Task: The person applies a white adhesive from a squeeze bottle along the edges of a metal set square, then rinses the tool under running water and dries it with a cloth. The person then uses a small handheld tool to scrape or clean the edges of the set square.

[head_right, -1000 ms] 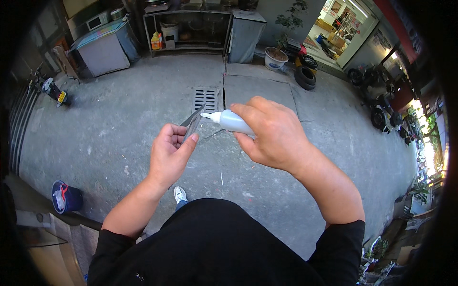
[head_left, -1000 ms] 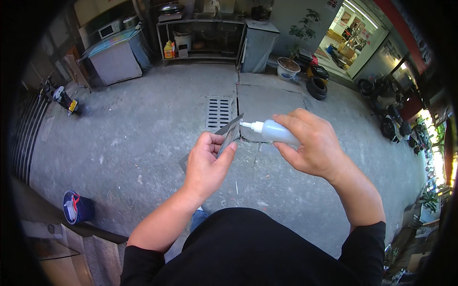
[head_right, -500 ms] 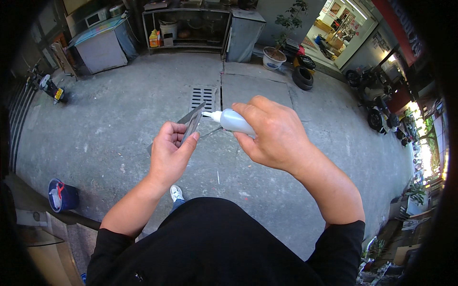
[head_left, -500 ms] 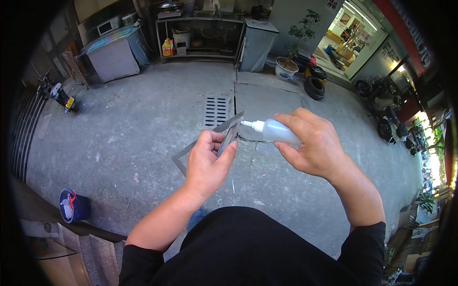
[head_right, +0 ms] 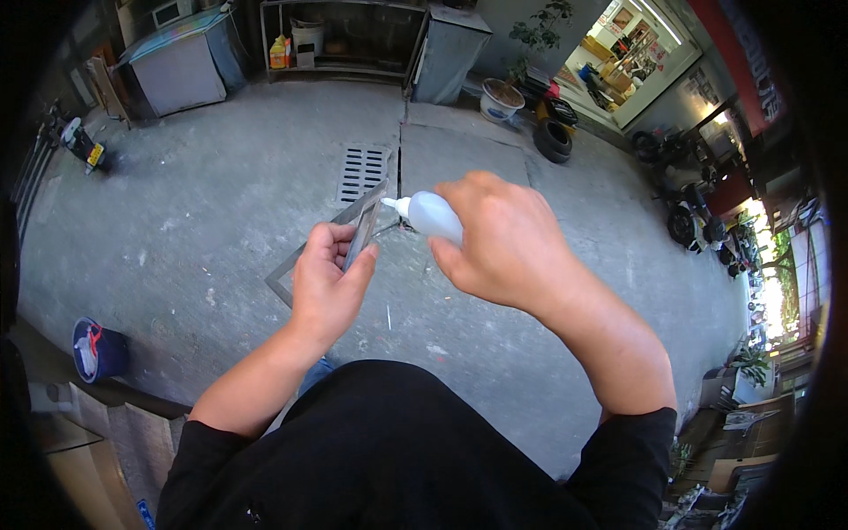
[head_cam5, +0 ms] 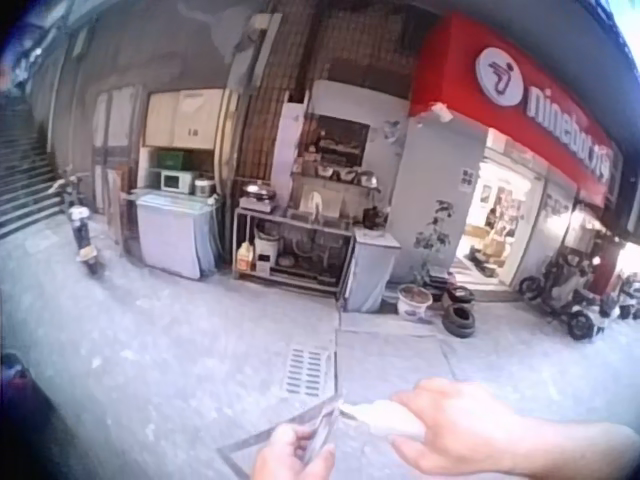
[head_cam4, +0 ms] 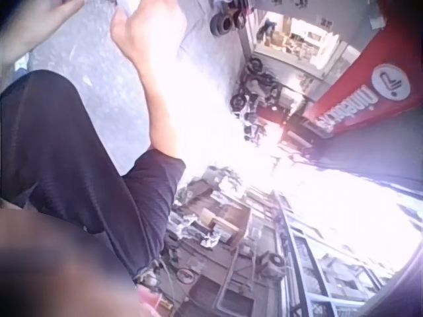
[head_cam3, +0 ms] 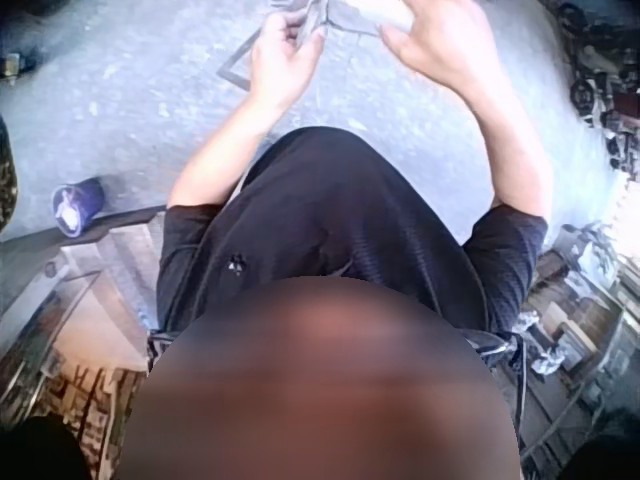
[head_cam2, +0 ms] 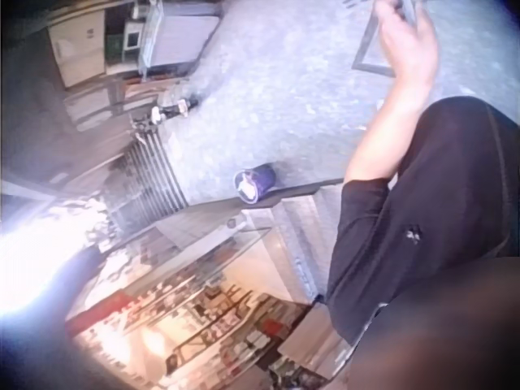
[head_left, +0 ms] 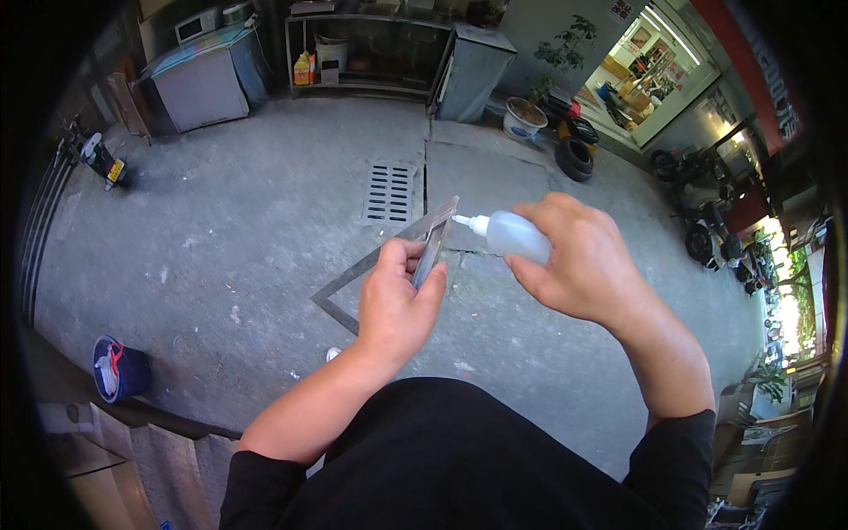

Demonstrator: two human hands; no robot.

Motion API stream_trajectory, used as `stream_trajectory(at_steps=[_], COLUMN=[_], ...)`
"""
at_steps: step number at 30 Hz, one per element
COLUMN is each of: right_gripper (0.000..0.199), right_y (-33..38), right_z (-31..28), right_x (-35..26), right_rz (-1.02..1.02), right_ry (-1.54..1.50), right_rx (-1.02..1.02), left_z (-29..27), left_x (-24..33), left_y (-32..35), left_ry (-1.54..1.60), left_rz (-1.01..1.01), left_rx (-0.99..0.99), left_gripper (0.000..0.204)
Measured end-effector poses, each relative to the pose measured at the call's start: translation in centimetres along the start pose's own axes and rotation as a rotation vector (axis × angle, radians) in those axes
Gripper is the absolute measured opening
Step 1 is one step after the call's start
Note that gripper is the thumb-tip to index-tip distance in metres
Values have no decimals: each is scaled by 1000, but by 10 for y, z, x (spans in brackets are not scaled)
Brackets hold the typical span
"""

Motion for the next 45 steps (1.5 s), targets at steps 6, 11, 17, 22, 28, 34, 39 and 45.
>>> stream_trajectory(at_steps=[6,11,17,22,28,34,39,45], right_gripper=[25,21,21,22,22,22,22,22], right_y=[-25,-44,-60,-69,-73,-75,-74,-74], right_z=[-4,-3,0,1,2,0,1,2], right_x=[-13,-24,-31,-34,-35,-35,-36,-35], right_rz=[-11,-25,-64,-84,-54,-48,-26,10], right_ry=[132,253,341,342,365,354,309,277], right_rx=[-122,-224,-289,-308,-362,-377,-373,-389], left_z=[12,14,15,16,17,16,15,12], left_x=[-18,-32,-43,-48,-52,-51,-51,-52], left_y=[-6,-10,-16,-18,-20,-21,-20,-18], left_ry=[157,248,321,367,391,417,449,400], left_rz=[-83,-93,-98,-120,-109,-112,-106,-99], left_rx=[-45,-42,-49,-66,-74,-96,-95,-84], left_gripper=[33,34,31,29,30,31,31,30])
Point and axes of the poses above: each hand's wrist, its own y-axis away from the middle knuckle, its own z-axis out of the palm, x = y × z, the point moved 3 cm from there along -y, towards the middle knuckle, and after that the axes turned 9 degrees about -x, right-handed, at the moved point
